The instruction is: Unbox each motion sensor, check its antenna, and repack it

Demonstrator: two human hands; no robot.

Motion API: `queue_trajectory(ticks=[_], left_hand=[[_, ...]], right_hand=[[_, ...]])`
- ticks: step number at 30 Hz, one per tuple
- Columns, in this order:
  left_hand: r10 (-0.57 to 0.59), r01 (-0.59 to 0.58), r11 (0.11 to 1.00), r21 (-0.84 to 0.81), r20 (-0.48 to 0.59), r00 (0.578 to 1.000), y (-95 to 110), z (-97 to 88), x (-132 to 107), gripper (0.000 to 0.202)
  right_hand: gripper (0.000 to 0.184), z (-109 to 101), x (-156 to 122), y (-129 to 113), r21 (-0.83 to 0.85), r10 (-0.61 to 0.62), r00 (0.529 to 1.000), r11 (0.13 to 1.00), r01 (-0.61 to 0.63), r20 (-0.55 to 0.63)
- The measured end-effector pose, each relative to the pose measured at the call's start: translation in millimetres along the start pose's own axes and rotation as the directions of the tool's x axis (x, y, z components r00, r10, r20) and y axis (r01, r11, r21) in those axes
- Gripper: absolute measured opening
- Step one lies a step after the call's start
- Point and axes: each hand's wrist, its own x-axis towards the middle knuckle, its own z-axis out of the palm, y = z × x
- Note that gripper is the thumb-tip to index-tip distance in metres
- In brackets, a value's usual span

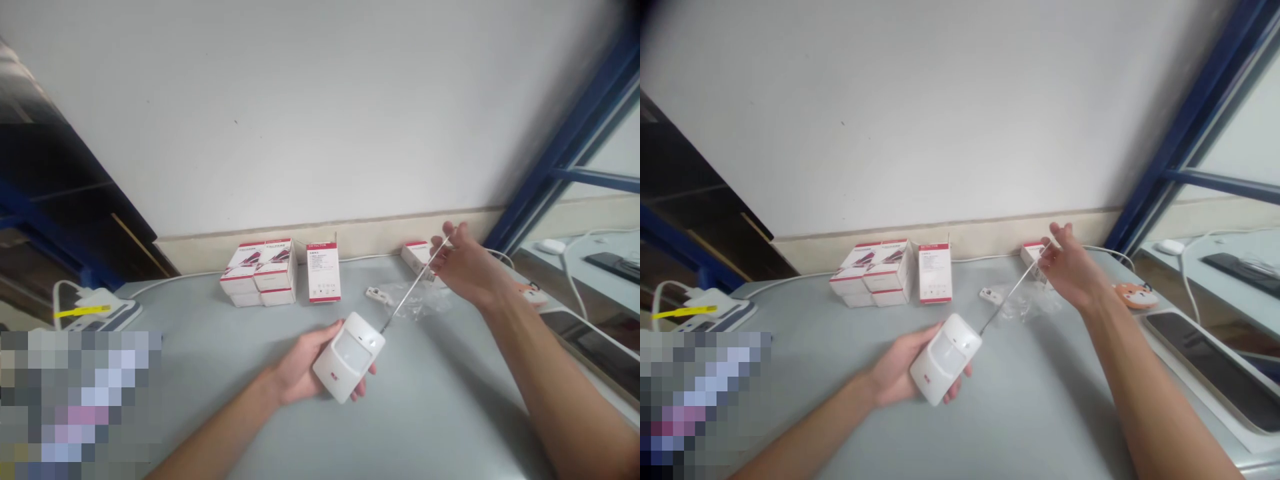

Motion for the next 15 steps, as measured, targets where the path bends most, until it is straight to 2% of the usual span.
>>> queue_trajectory(ticks=[3, 8, 15], left_hand=[[0.015, -0.016, 1.000, -0.015, -0.042, 0.999, 2, 4.3, 0, 0.057], [0.030, -0.029, 0.999, -0.044, 0.001, 1.000, 2, 5.1, 0, 0.055], [0.024, -0.023, 0.999, -0.032, 0.023, 0.999, -2, -0.8, 0, 0.058]], right_hand=[[0.018, 0, 3, 7, -0.027, -0.027, 0.999, 0.999, 0.027, -0.018], [0.018, 2, 2, 15, -0.058, -0.137, 0.990, 0.989, 0.135, -0.025], [0.023, 1, 1, 19, 0.032, -0.091, 0.994, 0.995, 0.093, -0.062]])
